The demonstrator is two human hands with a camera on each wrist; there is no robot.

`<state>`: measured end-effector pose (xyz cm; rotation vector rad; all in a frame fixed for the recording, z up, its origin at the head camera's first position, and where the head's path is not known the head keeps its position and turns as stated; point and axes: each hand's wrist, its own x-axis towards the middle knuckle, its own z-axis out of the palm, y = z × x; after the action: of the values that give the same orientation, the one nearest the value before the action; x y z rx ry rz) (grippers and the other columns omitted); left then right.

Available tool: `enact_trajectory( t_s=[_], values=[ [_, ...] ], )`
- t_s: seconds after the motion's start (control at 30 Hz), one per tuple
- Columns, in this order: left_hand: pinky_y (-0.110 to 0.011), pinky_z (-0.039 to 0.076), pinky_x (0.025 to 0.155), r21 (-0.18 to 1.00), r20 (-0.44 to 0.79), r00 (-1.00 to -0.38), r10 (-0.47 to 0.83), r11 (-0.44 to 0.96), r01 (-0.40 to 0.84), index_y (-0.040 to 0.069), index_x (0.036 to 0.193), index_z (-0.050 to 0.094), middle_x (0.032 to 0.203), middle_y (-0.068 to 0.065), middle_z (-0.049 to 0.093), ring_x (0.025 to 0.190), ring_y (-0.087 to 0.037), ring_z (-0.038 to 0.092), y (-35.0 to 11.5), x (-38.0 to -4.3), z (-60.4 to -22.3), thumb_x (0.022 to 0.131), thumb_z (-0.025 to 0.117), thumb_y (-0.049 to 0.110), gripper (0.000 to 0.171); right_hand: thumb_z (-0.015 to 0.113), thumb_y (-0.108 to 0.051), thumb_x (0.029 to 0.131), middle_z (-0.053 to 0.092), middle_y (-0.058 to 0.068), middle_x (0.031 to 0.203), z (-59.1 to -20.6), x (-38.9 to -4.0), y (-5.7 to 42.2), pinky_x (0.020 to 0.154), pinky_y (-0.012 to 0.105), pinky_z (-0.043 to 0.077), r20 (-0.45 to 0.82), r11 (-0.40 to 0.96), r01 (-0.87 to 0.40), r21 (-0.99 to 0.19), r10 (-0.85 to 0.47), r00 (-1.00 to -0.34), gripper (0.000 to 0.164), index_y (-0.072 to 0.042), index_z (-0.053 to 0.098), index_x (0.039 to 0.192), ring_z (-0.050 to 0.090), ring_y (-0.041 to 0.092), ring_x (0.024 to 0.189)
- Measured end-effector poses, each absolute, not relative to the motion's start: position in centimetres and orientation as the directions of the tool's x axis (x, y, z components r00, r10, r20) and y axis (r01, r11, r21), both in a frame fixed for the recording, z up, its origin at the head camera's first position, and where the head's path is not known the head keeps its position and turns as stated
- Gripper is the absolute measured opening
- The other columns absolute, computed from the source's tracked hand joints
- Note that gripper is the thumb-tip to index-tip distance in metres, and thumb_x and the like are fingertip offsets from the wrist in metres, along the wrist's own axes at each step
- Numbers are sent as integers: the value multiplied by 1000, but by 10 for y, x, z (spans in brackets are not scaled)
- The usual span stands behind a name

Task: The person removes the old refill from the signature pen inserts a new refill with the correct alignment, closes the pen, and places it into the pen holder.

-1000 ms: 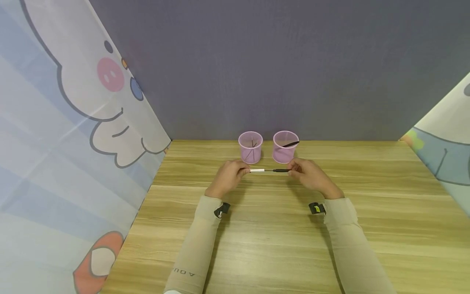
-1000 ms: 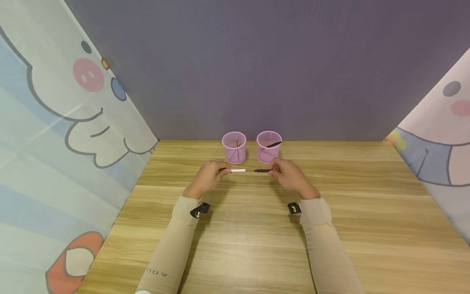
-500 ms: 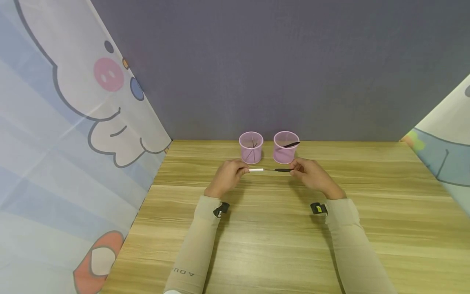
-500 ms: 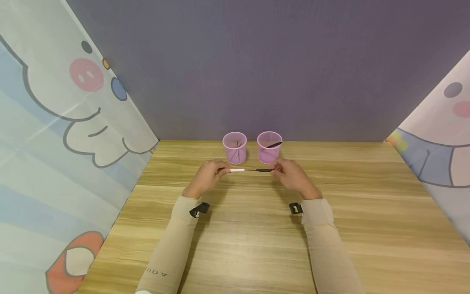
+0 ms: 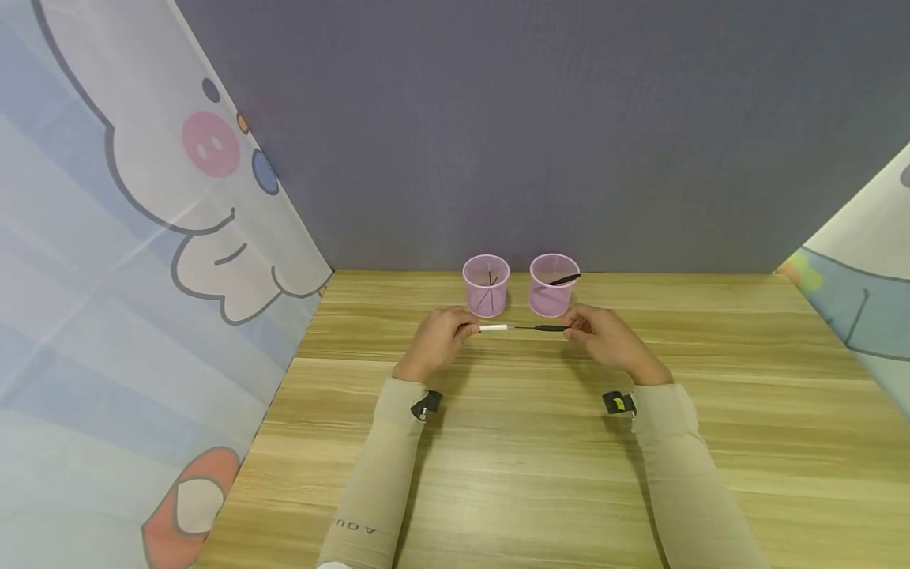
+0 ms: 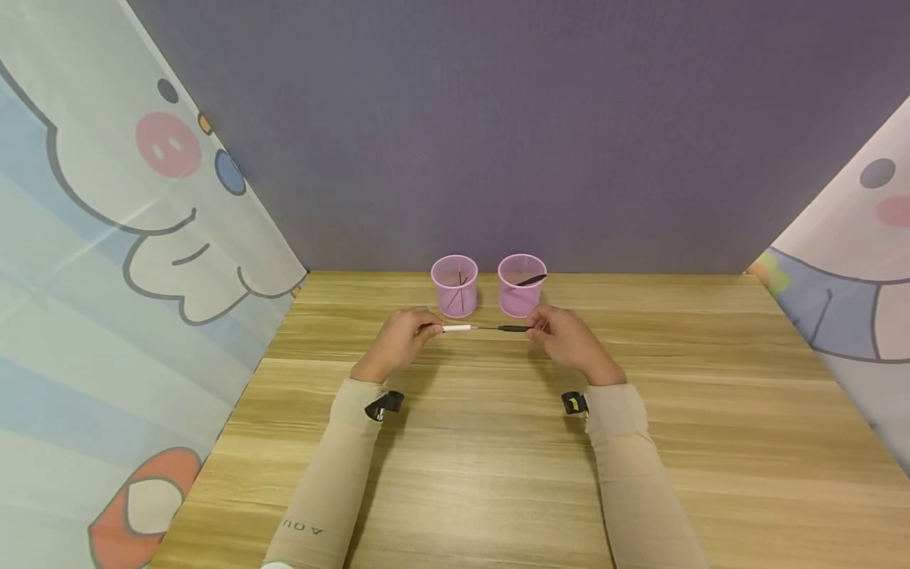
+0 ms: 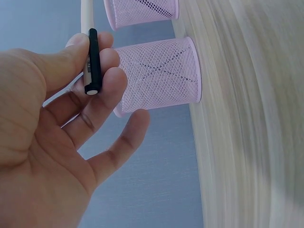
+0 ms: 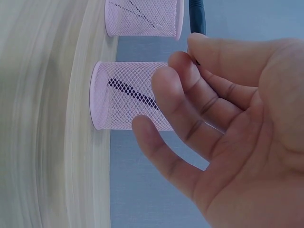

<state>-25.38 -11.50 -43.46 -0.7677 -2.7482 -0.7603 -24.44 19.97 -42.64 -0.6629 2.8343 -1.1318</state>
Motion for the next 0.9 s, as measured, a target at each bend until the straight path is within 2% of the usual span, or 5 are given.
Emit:
enact_trajectory(
  t_s=[0.33, 0.57, 0.9],
  values=[
    [-39, 59, 82, 436, 320, -848, 421, 730, 527, 7, 98, 78, 97, -5, 76, 88, -19, 71, -117, -253, -434, 97, 69, 17, 14, 64, -9, 100, 70, 8, 92, -425, -243, 201, 74, 31, 50, 129, 649, -367, -666, -384, -914, 8, -5, 66, 106, 62, 17, 84],
    [-36, 55, 74, 443, 308, -860, 406, 739, 508, 7, 97, 78, 90, -4, 74, 77, -15, 63, -119, -253, -434, 97, 68, 18, 15, 63, -7, 100, 70, 9, 93, -425, -244, 202, 76, 32, 50, 121, 661, -363, -657, -382, -916, 8, -4, 66, 107, 61, 18, 85],
    [-33, 53, 71, 451, 292, -872, 393, 747, 488, 7, 96, 78, 88, -3, 73, 75, -13, 60, -120, -253, -432, 97, 68, 19, 15, 63, -8, 100, 70, 11, 93, -423, -244, 203, 74, 30, 50, 130, 649, -366, -666, -382, -915, 8, -3, 66, 106, 61, 18, 85]
  ],
)
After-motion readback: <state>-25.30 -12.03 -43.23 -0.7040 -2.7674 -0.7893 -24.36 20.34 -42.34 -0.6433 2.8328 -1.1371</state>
